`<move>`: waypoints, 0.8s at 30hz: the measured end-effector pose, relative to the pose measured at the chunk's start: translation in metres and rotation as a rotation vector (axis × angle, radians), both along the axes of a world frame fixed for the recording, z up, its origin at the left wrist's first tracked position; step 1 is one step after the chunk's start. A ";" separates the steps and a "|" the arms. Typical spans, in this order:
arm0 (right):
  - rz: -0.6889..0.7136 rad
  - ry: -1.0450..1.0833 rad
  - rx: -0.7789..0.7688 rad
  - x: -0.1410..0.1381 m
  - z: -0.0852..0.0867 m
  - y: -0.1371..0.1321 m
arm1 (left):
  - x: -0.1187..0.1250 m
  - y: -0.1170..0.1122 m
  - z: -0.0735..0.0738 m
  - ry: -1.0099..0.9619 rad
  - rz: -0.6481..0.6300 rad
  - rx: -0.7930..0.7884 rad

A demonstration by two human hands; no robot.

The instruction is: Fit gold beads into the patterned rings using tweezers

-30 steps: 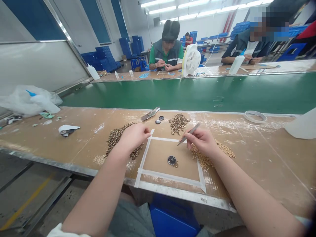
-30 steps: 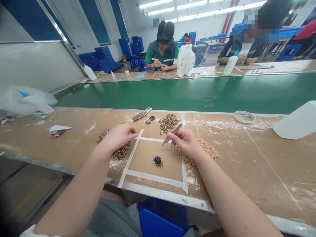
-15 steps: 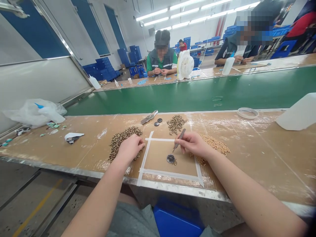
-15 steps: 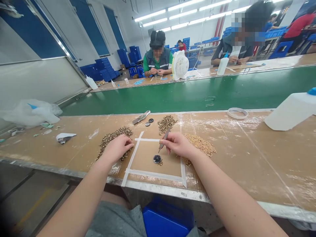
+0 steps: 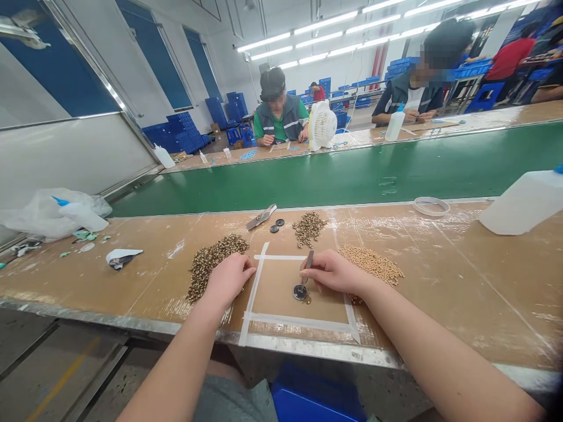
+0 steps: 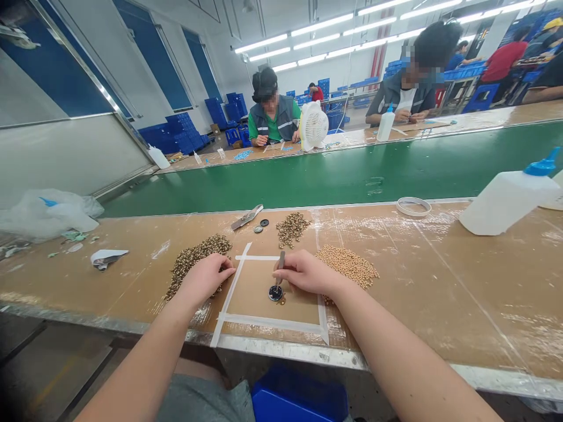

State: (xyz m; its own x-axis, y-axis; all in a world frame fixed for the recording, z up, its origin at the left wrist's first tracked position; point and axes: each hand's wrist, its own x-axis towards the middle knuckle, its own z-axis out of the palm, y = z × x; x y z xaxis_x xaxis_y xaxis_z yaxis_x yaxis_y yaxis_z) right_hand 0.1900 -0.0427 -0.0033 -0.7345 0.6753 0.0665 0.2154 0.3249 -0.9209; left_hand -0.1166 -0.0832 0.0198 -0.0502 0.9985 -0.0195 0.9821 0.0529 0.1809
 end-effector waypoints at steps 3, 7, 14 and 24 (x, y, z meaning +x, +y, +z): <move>0.016 -0.013 0.012 0.001 -0.001 0.000 | 0.000 -0.002 0.003 0.013 -0.003 -0.002; -0.006 0.025 -0.001 0.001 0.001 0.002 | 0.001 -0.005 0.011 0.047 0.020 0.005; -0.099 0.179 -0.008 0.002 -0.002 0.007 | 0.002 -0.006 0.011 0.075 -0.006 -0.046; -0.110 0.224 -0.006 0.002 -0.005 0.009 | -0.011 -0.006 0.026 0.102 0.040 0.009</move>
State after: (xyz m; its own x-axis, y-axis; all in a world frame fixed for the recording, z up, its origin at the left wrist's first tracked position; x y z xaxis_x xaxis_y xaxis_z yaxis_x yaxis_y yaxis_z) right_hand 0.1917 -0.0332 -0.0085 -0.6238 0.7514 0.2151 0.0397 0.3053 -0.9514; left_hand -0.1280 -0.0896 0.0453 -0.0915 0.9958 -0.0034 0.9926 0.0915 0.0803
